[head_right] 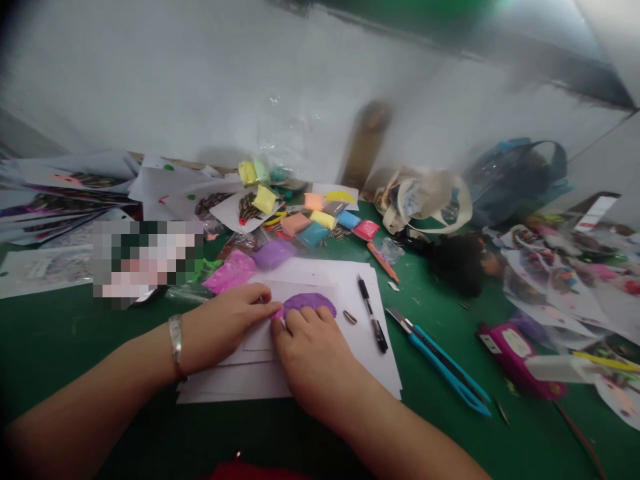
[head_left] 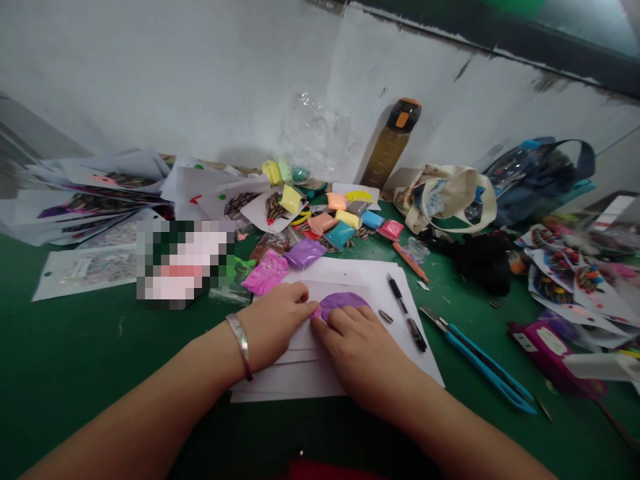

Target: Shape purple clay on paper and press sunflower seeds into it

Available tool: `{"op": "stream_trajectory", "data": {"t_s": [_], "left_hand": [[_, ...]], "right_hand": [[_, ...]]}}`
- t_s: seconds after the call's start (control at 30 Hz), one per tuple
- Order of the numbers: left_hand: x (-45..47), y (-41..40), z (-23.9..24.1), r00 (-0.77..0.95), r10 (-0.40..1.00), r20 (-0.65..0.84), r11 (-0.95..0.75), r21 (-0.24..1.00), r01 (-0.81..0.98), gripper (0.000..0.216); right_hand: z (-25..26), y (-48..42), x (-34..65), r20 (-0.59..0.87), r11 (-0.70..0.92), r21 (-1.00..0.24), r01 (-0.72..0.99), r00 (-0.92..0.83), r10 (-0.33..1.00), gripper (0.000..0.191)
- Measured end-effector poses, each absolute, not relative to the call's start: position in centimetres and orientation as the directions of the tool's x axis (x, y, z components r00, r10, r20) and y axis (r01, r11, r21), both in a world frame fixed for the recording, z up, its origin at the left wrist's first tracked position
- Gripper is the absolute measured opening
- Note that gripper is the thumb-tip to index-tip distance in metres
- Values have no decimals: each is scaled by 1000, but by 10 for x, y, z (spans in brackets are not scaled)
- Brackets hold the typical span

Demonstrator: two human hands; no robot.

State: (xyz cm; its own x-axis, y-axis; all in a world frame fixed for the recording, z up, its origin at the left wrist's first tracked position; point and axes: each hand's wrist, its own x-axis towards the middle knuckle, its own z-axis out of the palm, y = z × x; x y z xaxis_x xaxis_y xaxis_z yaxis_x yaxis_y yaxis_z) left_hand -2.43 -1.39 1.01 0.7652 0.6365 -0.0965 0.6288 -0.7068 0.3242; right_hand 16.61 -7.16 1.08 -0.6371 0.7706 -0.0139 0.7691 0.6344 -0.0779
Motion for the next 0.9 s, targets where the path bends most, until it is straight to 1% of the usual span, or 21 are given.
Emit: {"op": "stream_trajectory", "data": {"t_s": [0.1, 0.27, 0.43, 0.6, 0.77, 0.9], "left_hand": [[-24, -15, 10, 762, 641, -92, -713, 296, 636, 40], [-22, -16, 11, 764, 640, -88, -710, 312, 631, 43], [-17, -18, 14, 748, 653, -121, -710, 249, 659, 37], [-20, -18, 15, 755, 639, -148, -700, 297, 650, 47], [-18, -21, 14, 749, 645, -149, -710, 246, 660, 35], [-19, -22, 16, 759, 628, -172, -712, 268, 649, 47]], "right_hand": [[11, -72, 166, -11, 632, -89, 770, -635, 772, 40], [10, -72, 166, -9, 618, -95, 780, -622, 783, 44], [11, -72, 166, -43, 621, -103, 777, -627, 778, 44], [15, -74, 168, -60, 623, -89, 777, -629, 775, 42], [16, -75, 167, -57, 635, -71, 769, -639, 767, 44], [17, -75, 166, -46, 633, -74, 770, -637, 769, 47]]}}
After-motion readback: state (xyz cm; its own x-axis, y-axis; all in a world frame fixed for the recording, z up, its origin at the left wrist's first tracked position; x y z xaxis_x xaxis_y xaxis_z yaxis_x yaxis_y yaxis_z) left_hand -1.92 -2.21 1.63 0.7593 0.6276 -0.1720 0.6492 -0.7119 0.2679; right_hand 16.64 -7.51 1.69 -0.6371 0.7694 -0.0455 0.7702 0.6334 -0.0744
